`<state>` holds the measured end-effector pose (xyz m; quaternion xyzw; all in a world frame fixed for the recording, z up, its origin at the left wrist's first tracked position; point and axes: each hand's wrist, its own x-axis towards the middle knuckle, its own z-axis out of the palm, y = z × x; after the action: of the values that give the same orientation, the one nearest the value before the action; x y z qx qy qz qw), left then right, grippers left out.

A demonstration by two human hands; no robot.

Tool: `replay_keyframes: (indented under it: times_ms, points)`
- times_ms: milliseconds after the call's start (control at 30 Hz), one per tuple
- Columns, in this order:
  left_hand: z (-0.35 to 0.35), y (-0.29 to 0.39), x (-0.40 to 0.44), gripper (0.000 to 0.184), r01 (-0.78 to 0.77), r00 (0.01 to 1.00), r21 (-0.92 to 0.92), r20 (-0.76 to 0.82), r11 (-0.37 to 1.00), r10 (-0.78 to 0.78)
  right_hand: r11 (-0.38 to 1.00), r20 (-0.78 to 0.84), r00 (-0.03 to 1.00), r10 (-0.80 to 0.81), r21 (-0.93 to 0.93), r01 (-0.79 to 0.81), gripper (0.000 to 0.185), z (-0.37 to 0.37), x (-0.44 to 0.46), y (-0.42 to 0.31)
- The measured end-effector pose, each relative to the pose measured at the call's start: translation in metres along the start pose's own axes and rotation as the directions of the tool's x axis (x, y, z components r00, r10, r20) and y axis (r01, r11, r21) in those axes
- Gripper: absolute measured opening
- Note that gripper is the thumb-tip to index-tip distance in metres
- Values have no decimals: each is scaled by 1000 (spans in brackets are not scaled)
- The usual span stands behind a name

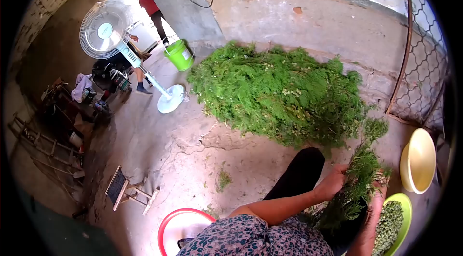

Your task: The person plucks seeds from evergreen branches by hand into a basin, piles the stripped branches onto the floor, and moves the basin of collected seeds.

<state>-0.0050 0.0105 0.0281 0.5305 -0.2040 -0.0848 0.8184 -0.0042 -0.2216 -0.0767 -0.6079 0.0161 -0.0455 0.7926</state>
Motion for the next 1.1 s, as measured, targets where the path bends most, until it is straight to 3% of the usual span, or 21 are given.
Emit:
replay_keyframes:
  times_ms: [33, 67, 133, 200, 233, 300, 367, 433, 467, 533, 567, 633, 700, 733, 767, 833, 900, 967, 1000, 1033, 1100]
  points:
    - [1, 5, 1, 17, 1, 1000, -3, 2, 1000, -1, 986, -108, 991, -77, -153, 60, 67, 5, -9, 3]
    - [1, 10, 1, 17, -4, 1000, -13, 1, 1000, 4, 984, -144, 986, -89, -164, 65, 63, 10, -13, 4]
    - [0, 9, 0, 16, -9, 1000, -23, -3, 1000, 9, 995, -161, 986, -44, -97, 29, 56, 22, -17, -3]
    - [-5, 0, 0, 16, -3, 1000, 226, 5, 974, 2, 998, -149, 988, 45, 50, -38, 48, 35, -17, -14]
    - [0, -5, -1, 16, -5, 1000, 229, 3, 973, 4, 988, -129, 987, 91, 139, -73, 45, 43, -15, -22]
    - [9, -14, -1, 18, -124, 991, -51, 34, 991, 126, 942, -68, 983, 169, 304, -141, 37, 60, -9, -42]
    - [5, -13, -1, 20, -146, 987, -30, 65, 989, 148, 900, -27, 980, 199, 401, -172, 31, 69, -4, -60]
    - [5, -13, -1, 22, 104, 994, -186, 35, 977, -99, 893, -16, 986, 168, 425, -145, 25, 81, -1, -75]
    - [3, -17, -1, 22, 103, 995, -186, 35, 977, -99, 934, -17, 1000, 23, 357, -15, 26, 89, -2, -78]
    - [-1, -18, 0, 24, 204, 979, -471, 90, 858, -183, 950, -7, 992, -125, 288, 122, 27, 96, -4, -80]
    - [0, -12, 1, 24, 204, 979, -471, 91, 858, -183, 952, -105, 994, -32, 300, 62, 26, 95, -4, -79]
    - [3, 3, 1, 24, 80, 994, -171, 90, 982, -65, 959, -215, 964, 159, 267, -99, 24, 72, -3, -61]
    - [3, 0, -1, 23, 121, 990, -135, 85, 983, -110, 883, -140, 925, 352, 378, -279, 22, 53, -3, -46]
    - [3, -1, -1, 22, 159, 986, -98, 77, 982, -151, 768, 8, 939, 344, 573, -286, 23, 57, -6, -53]
    - [2, 0, -1, 22, 158, 986, -98, 77, 983, -150, 768, 8, 939, 343, 573, -286, 23, 56, -6, -49]
    - [0, 1, -1, 20, 254, 967, -96, 35, 962, -252, 982, -159, 982, 105, 174, -77, 29, 51, -4, -32]
    - [1, -3, -1, 20, 250, 968, -111, -7, 962, -253, 971, -63, 989, 132, 208, -116, 25, 44, 2, -28]
    - [-1, -7, 1, 19, 246, 966, -127, -49, 961, -253, 986, -169, 978, 119, 138, -96, 18, 58, 2, -42]
    - [-3, -9, 3, 21, 221, 970, -46, -94, 974, -224, 998, -25, 999, 29, 64, -27, 11, 64, 6, -52]
    - [-5, -12, 4, 22, 199, 972, 36, -135, 979, -192, 998, -25, 999, 30, 63, -28, 11, 69, 3, -62]
    - [-13, -26, 7, 21, 225, 967, 122, -153, 967, -206, 999, -173, 985, 0, -52, -10, 9, 81, -7, -82]
